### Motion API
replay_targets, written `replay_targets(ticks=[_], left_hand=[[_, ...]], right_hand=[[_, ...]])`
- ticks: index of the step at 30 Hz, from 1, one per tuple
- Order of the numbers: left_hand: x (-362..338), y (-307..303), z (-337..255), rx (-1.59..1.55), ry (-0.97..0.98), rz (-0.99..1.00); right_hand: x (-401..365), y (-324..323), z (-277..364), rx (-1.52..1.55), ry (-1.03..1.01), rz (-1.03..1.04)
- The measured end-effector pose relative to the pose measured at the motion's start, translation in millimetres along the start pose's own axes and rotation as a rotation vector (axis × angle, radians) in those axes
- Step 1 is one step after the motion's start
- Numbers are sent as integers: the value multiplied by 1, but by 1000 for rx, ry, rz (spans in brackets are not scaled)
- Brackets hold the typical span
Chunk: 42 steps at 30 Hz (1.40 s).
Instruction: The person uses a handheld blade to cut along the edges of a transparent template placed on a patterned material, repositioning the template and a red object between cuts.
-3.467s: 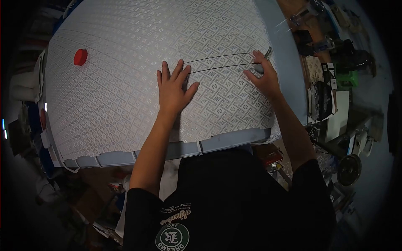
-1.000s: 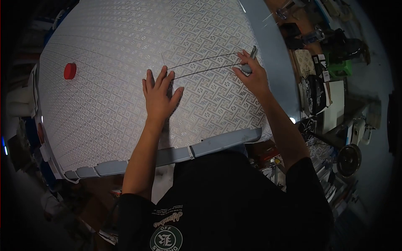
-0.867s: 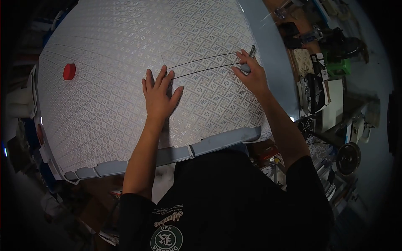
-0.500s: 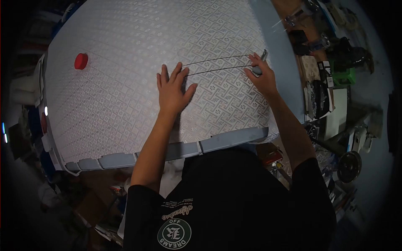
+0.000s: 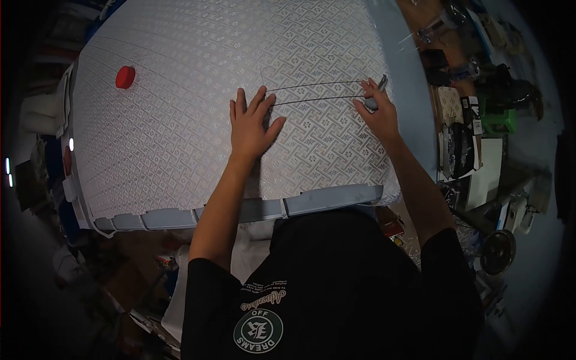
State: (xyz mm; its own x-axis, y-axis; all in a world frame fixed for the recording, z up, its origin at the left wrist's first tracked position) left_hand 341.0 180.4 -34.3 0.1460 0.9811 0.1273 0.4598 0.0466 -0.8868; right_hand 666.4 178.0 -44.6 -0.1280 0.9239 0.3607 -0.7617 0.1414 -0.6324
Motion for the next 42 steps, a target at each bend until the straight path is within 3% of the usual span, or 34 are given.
replay_targets(ticks=[30,34,40,42], left_hand=[[5,-1,-1,-92,-82,35],[14,-1,-25,56,-53,-78],[64,49,-124,14,19,8],[75,50,-150,71,-42,42]], right_hand=[[-2,5,-11,-54,-85,-47],[-3,3,-10,-35,-74,-60],[0,4,-7,-68,-110,-39],[1,3,-4,-71,-115,-29]])
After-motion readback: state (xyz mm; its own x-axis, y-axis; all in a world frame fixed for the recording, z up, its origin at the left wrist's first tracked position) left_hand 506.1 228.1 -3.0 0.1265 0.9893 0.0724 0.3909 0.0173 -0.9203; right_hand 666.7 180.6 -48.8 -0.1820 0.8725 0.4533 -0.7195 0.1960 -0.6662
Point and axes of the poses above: each hand's wrist, its own x-axis towards the middle knuckle, its own y-axis out of the palm, z = x × y, the point moved 8 cm from there along x, towards the middle knuckle, and after that the axes turned 11 degrees about -y, right-handed, at the moved point
